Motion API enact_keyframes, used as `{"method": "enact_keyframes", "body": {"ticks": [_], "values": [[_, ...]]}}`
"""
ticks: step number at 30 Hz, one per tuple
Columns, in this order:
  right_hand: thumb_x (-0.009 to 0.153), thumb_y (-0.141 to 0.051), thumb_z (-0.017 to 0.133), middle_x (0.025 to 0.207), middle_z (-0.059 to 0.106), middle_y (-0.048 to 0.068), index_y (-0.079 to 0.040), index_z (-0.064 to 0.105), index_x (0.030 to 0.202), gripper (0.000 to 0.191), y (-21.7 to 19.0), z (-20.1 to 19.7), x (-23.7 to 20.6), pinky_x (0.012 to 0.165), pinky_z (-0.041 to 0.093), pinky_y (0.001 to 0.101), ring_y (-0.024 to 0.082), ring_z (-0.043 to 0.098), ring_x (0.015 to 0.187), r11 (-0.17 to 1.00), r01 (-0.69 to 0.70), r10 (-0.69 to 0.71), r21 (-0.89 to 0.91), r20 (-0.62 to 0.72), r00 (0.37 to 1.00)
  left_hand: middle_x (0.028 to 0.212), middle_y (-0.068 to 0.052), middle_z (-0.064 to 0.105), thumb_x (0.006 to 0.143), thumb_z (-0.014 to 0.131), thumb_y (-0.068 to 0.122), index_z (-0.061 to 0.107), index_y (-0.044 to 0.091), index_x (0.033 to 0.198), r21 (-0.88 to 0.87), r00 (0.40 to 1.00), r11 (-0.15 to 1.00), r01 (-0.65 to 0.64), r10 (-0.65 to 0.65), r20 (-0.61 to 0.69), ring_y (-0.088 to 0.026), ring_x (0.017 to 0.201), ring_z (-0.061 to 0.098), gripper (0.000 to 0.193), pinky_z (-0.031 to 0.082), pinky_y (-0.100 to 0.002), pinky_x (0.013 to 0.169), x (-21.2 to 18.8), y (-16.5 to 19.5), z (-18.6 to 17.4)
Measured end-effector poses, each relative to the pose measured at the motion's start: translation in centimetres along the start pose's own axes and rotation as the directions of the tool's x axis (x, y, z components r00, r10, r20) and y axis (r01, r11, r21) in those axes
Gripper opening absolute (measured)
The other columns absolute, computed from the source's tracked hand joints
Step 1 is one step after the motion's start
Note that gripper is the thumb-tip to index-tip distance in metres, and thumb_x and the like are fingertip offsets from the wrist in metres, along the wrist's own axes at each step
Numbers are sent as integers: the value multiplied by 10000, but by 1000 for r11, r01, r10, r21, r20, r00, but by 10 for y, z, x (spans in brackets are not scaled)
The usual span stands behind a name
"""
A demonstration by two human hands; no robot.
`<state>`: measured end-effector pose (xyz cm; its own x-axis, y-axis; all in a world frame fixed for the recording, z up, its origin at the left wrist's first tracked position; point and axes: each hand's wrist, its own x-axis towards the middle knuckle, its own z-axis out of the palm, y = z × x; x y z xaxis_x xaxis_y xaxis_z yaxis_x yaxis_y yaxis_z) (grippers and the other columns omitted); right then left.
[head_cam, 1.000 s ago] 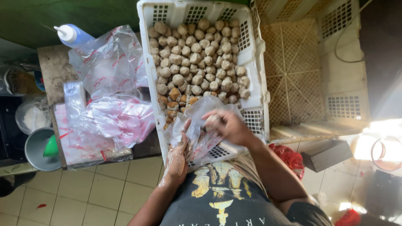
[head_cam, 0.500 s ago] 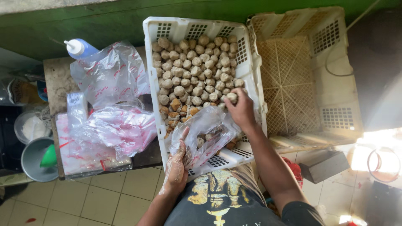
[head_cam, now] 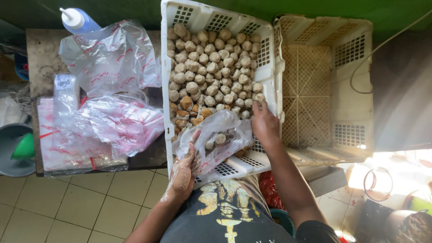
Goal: The person holds open a clear plastic bag and picks fried food pieces one at a time from a white plastic crate, placing them into the bag. They occasionally reposition the bag and continue filling it with pieces from the crate.
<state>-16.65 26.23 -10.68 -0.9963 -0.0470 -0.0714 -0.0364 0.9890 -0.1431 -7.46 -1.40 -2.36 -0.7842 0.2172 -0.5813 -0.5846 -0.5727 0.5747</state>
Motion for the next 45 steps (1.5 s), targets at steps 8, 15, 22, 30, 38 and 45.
{"method": "enact_keyframes", "body": {"ticks": [8, 15, 22, 30, 38, 45], "values": [[931, -330, 746, 1028, 735, 151, -71, 640, 1164, 364, -12, -42, -4, 736, 613, 386, 229, 735, 841, 809, -320, 287, 493, 144, 947, 1620, -94, 422, 1051, 428, 355, 459, 103, 1536, 19, 999, 999, -31, 31, 21, -208, 1456, 427, 547, 386, -370, 1173, 0, 0, -2], [900, -323, 753, 1121, 750, 65, -80, 680, 1250, 433, -61, -44, -28, 771, 618, 352, 175, 718, 886, 696, -86, 9, 713, 111, 994, 1614, -102, 431, 1050, 429, 351, 453, 96, 1536, -19, 1000, 1000, -23, 23, 18, -207, 1449, 431, 549, 375, -382, 1175, 1, -4, -2], [882, -195, 747, 1133, 645, 250, 22, 583, 1304, 502, 13, 5, 36, 757, 555, 527, 438, 675, 915, 991, -118, 116, 68, 32, 993, 1576, -146, 450, 1045, 432, 357, 460, 99, 1537, -37, 1000, 999, -12, 12, 22, -224, 1421, 443, 556, 401, -402, 1155, -1, -2, -1], [907, -226, 768, 826, 672, 53, -37, 631, 988, 247, -9, -13, -2, 638, 532, 375, 172, 610, 715, 588, -310, 333, 747, 126, 934, 1611, -88, 420, 1037, 431, 375, 483, 130, 1527, -19, 999, 1000, -17, 17, 28, -201, 1428, 427, 550, 392, -396, 1155, 0, 0, -2], [968, -237, 708, 897, 716, 47, -59, 703, 963, 178, -68, -43, -38, 718, 596, 295, 115, 672, 791, 595, -83, -82, 799, 163, 983, 1621, -75, 422, 1043, 446, 368, 487, 125, 1522, 5, 998, 998, -56, 56, 32, -190, 1466, 394, 538, 348, -373, 1190, 1, -3, -2], [903, -230, 764, 1152, 681, 106, -59, 636, 1244, 403, -21, -25, 25, 839, 563, 334, 196, 692, 973, 717, -102, -149, 690, 295, 944, 1622, -80, 420, 1042, 446, 360, 484, 124, 1523, 13, 999, 999, -47, 47, 28, -198, 1482, 381, 538, 337, -371, 1193, -1, 1, 0]]}}
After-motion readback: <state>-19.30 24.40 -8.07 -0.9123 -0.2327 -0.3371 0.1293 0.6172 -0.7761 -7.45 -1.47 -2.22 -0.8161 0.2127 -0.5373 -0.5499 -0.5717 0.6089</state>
